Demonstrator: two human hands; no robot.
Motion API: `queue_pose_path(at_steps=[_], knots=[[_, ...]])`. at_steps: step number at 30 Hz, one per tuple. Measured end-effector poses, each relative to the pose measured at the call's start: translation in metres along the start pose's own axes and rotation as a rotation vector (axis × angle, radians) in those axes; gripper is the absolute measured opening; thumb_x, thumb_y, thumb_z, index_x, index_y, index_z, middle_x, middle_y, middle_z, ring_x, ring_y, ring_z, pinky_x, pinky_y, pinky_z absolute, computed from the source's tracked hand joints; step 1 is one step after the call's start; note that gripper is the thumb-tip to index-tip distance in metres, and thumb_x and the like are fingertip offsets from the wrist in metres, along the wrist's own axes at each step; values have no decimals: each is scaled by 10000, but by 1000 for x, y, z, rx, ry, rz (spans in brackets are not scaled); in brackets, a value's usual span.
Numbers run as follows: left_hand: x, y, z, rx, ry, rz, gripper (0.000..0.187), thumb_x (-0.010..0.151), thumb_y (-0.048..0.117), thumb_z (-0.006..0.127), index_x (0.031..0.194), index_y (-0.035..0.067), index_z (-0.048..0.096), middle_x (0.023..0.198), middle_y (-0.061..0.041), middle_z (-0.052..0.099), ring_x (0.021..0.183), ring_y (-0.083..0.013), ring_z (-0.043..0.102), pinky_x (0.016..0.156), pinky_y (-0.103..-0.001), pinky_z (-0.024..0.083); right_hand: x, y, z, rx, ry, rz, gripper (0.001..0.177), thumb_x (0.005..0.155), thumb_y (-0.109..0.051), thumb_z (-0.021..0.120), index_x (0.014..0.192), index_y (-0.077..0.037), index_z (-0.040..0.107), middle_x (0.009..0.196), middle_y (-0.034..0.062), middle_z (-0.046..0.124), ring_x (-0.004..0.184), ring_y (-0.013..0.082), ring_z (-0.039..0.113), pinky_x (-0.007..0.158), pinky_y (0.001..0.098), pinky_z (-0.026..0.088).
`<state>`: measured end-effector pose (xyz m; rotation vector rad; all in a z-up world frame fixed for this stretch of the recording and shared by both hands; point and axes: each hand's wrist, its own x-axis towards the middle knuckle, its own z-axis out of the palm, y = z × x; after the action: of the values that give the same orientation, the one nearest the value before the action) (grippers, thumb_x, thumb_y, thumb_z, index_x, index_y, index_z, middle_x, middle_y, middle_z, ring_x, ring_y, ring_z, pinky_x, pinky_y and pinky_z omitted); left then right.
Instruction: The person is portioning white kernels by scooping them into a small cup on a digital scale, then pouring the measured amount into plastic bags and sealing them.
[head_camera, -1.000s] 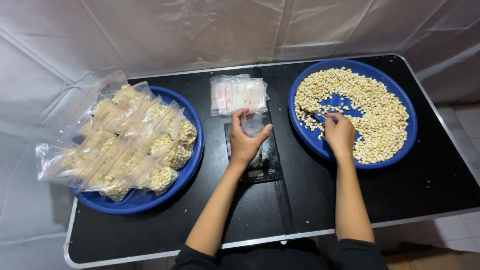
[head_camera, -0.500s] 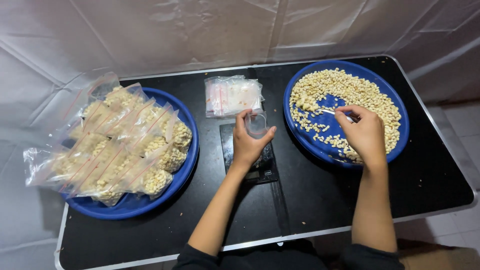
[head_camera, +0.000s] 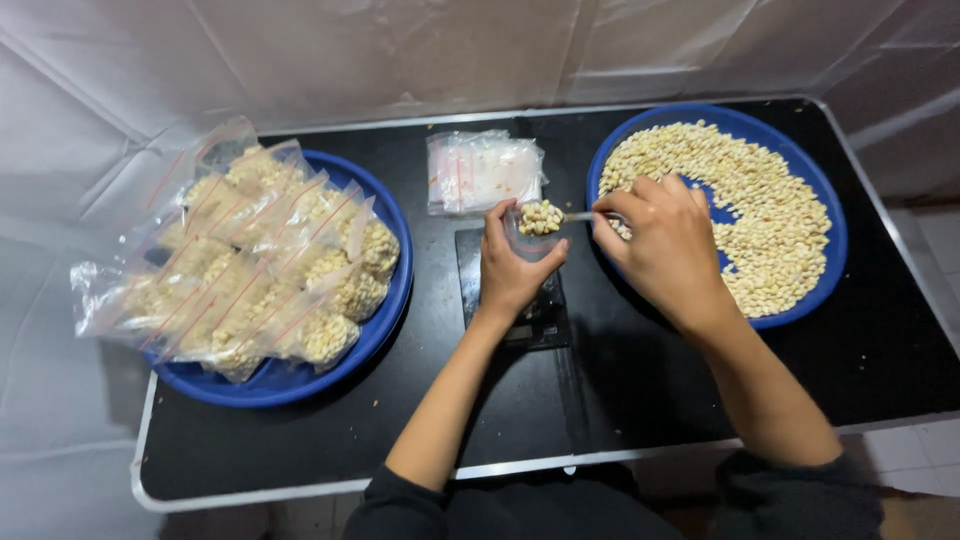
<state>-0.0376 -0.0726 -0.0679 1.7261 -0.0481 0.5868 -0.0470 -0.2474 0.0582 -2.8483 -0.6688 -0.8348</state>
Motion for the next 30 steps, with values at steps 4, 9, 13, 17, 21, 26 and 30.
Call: queue_pose_path(at_steps=[4,9,13,17,21,26,30], knots=[[-2,-6,0,-35,24,3,857,660,434,914,1332,98,500,1231,-208,643,1168,-462,629,1017,-531,492,-7,-37,-13,-203,57,-205,69,905,-272,747,973,-285,739,832,-14,599,893,209,607,871,383,442],[-3,-14,2,-35,46,45,829,653,399,927,1319,117,523,1213,-164,659,1161,-412,648,1016,-490,504,-20,-40,-27,-397,84,-154,54,989,-275,738,1034,-305,741,845,-35,564,875,187,587,858,384,416],[-1,1,-12,35,-75,-3,780,716,396,873,1331,135,470,1240,-48,645,1151,-239,649,1027,-403,491,-38,10,-42,-285,12,68,115,1142,-280,703,1085,-190,745,924,65,629,859,267,541,771,404,381],[-4,-2,-18,57,-94,35,863,690,416,906,1363,136,444,1256,-32,632,1187,-243,636,1071,-413,468,-87,94,-15,-270,33,266,248,1091,-128,694,1295,-134,836,1068,174,712,963,402,625,758,507,461],[-3,-11,-21,101,-110,77,947,688,436,915,1416,117,400,1299,-26,618,1218,-243,633,1099,-458,438,-143,154,19,-308,-119,449,265,1099,-116,624,1284,-72,808,966,281,720,868,482,679,739,568,516],[1,-15,-27,115,-123,44,997,667,436,925,1434,110,379,1332,-71,597,1238,-281,611,1094,-437,450,-169,174,30,-320,-435,666,317,992,-235,546,1166,-196,807,990,289,758,905,530,705,769,583,546],[2,-16,-28,99,-146,32,1016,687,429,922,1460,97,352,1347,-99,587,1292,-305,572,1129,-453,427,-142,162,26,-131,-675,768,334,921,-364,565,1138,-290,808,1082,195,781,1069,475,698,858,510,524]])
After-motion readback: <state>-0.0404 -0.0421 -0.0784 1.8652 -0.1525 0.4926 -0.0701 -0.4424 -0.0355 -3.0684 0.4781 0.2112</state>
